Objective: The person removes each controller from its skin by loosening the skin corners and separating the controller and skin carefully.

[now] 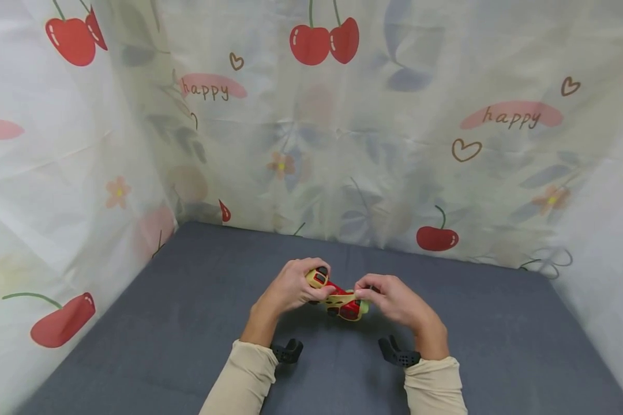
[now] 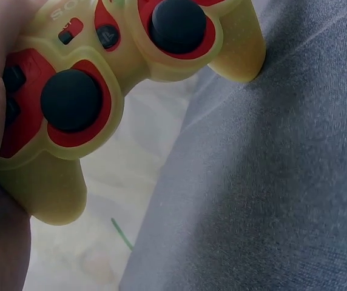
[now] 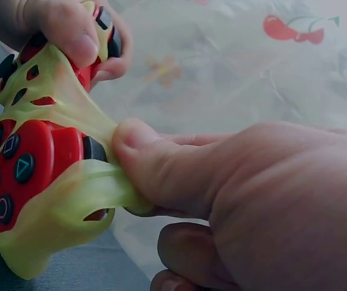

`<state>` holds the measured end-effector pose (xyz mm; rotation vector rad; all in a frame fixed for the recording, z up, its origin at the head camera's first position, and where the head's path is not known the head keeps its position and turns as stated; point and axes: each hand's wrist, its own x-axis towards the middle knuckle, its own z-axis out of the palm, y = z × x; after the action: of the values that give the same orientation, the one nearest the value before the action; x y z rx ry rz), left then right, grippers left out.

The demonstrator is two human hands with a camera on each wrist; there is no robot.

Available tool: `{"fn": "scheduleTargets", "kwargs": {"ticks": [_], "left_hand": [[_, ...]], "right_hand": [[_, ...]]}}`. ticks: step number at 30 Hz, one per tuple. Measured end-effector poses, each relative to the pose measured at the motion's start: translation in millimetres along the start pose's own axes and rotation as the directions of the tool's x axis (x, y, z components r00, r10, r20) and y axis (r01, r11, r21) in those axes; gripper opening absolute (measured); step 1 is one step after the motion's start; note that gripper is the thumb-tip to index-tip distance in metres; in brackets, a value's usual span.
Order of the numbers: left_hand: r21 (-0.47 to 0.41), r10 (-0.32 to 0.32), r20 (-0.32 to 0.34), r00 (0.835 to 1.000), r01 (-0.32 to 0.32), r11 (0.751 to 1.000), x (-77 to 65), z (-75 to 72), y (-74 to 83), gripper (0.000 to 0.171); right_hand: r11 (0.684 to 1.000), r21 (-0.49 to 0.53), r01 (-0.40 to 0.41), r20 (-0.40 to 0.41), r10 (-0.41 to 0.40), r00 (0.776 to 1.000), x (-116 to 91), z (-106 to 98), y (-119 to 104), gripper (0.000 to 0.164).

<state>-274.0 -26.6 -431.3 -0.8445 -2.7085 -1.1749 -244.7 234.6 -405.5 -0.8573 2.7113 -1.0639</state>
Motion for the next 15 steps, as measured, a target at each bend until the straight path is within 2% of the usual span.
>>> {"fn": "scheduleTargets", "kwargs": {"ticks": [8, 12, 15], "left_hand": [[-0.081, -0.039, -0.006, 0.999, 0.038, 0.996, -1.1, 0.9, -7.2, 0.027], [-0.130, -0.081, -0.011, 0.997, 0.079, 0.988, -2.0, 1.6, -9.5, 0.022], [-0.171, -0.114, -0.003, 0.993, 0.112, 0.979, -2.2, 2.2, -9.7, 0.025]], "right_hand": [[0.997, 0.036, -0.069, 0.029, 0.068, 0.997, -1, 1, 11, 0.014], [0.994, 0.063, -0.094, 0.038, 0.092, 0.995, -1, 2, 16, 0.016], [0.993, 0.079, -0.093, 0.032, 0.091, 0.995, -2, 3, 19, 0.016]]}}
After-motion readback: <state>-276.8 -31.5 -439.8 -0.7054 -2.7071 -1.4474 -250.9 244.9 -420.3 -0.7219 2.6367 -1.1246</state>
